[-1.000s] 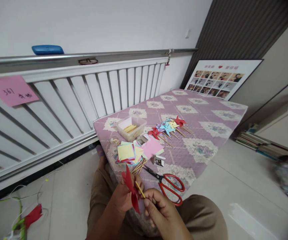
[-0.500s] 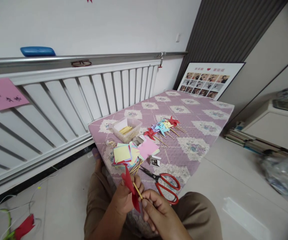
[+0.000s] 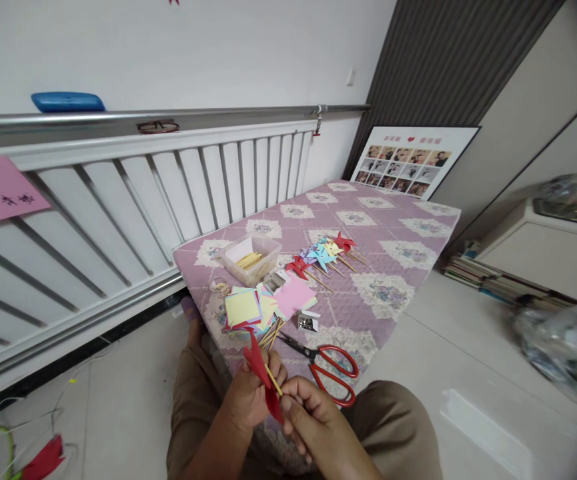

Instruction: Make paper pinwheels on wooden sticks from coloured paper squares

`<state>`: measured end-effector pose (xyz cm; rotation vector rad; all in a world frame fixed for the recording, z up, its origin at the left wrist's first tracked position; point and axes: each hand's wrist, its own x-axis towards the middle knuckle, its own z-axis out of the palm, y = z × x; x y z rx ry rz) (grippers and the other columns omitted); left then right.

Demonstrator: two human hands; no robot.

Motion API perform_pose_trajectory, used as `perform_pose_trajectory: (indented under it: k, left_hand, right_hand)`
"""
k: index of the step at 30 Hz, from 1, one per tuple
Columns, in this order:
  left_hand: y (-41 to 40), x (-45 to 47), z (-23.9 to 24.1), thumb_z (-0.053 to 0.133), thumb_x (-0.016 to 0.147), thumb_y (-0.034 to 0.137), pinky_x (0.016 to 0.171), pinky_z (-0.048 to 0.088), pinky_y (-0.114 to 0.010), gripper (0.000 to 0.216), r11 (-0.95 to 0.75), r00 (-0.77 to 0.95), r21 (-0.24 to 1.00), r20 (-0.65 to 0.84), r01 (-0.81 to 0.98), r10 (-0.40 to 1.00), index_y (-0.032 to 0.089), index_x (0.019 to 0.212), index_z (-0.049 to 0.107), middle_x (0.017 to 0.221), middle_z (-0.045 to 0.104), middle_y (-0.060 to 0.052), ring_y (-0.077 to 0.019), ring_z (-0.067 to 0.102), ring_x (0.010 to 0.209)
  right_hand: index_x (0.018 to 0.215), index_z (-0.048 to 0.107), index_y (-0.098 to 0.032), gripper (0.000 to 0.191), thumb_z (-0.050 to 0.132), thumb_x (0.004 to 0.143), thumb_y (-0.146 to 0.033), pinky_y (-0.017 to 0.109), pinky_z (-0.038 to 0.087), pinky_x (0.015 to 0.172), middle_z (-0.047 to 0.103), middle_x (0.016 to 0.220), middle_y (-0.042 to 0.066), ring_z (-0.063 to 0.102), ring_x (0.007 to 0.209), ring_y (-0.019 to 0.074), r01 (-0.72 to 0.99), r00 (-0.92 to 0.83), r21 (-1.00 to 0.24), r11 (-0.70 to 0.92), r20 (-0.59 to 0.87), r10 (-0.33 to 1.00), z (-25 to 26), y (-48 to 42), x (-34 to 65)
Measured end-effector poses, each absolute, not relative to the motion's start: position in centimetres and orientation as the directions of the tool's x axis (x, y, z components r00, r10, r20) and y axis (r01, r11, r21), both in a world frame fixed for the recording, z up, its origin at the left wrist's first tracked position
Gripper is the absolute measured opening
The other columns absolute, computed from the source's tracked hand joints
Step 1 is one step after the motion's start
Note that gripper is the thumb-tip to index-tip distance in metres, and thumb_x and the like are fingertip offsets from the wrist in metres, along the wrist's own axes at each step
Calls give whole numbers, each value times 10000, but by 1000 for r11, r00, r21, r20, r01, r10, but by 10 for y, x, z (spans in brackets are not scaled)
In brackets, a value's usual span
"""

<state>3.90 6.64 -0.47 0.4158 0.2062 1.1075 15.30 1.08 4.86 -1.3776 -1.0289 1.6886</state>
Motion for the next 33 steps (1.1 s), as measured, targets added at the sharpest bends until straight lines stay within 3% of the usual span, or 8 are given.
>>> perform_pose_trajectory:
  k: [7,12,15,18,23,26,30,33]
  left_hand:
    - [66,38,-5,834,611,346,482,264,-212,434,381,436,419,40,-824,899,183,579,433,553,337,67,-70,331,502]
    - [66,39,-4,813,643,342,480,271,-210,415,389,432,383,28,-838,902,184,576,436,557,364,59,-74,360,510]
    - [65,40,-3,812,643,334,477,276,-211,442,386,425,381,22,-840,905,185,562,404,538,335,64,-73,353,501]
    - [64,41,-3,820,633,310,478,287,-209,429,396,421,372,-15,-840,907,187,576,413,541,362,66,-70,371,502]
    - [61,43,3,821,626,294,480,310,-204,357,407,412,366,-68,-837,909,175,586,487,545,458,58,-68,430,507]
    - [59,46,11,815,617,252,571,379,-210,270,365,321,442,-172,-819,931,169,653,560,616,556,41,-86,519,598]
    - [58,53,19,810,595,227,623,420,-241,277,350,202,533,-317,-771,927,184,743,581,681,633,30,-116,569,646]
    - [59,57,21,789,613,223,626,427,-248,258,344,155,575,-352,-742,923,189,735,565,688,637,32,-121,580,643]
  right_hand:
    - [775,508,-210,359,568,782,-564,155,244,367,471,556,-90,299,384,40,-27,-189,-916,-401,-389,902,47,9,152]
    - [742,502,-211,305,529,847,-496,193,280,434,435,594,-73,335,459,71,-37,-190,-978,-206,-196,962,40,11,153]
    - [707,512,-202,270,511,865,-421,216,340,521,452,637,-47,393,557,103,43,-143,-997,-68,-74,987,39,12,152]
    - [696,518,-194,253,486,870,-375,232,363,584,467,651,-32,418,622,125,123,-121,-992,-9,-24,992,41,12,152]
    - [683,500,-201,264,467,886,-365,228,345,560,461,638,-37,406,602,118,172,-125,-984,48,26,992,41,13,157]
    - [694,500,-205,289,491,882,-425,215,328,504,468,628,-45,400,552,102,130,-125,-991,-13,-29,992,36,15,161]
    - [753,487,-211,380,538,814,-582,181,259,377,476,591,-76,337,411,55,-57,-106,-955,-290,-283,953,24,20,162]
    - [731,490,-205,458,616,719,-645,164,236,338,476,525,-96,292,356,31,-189,-80,-894,-406,-398,914,17,23,160]
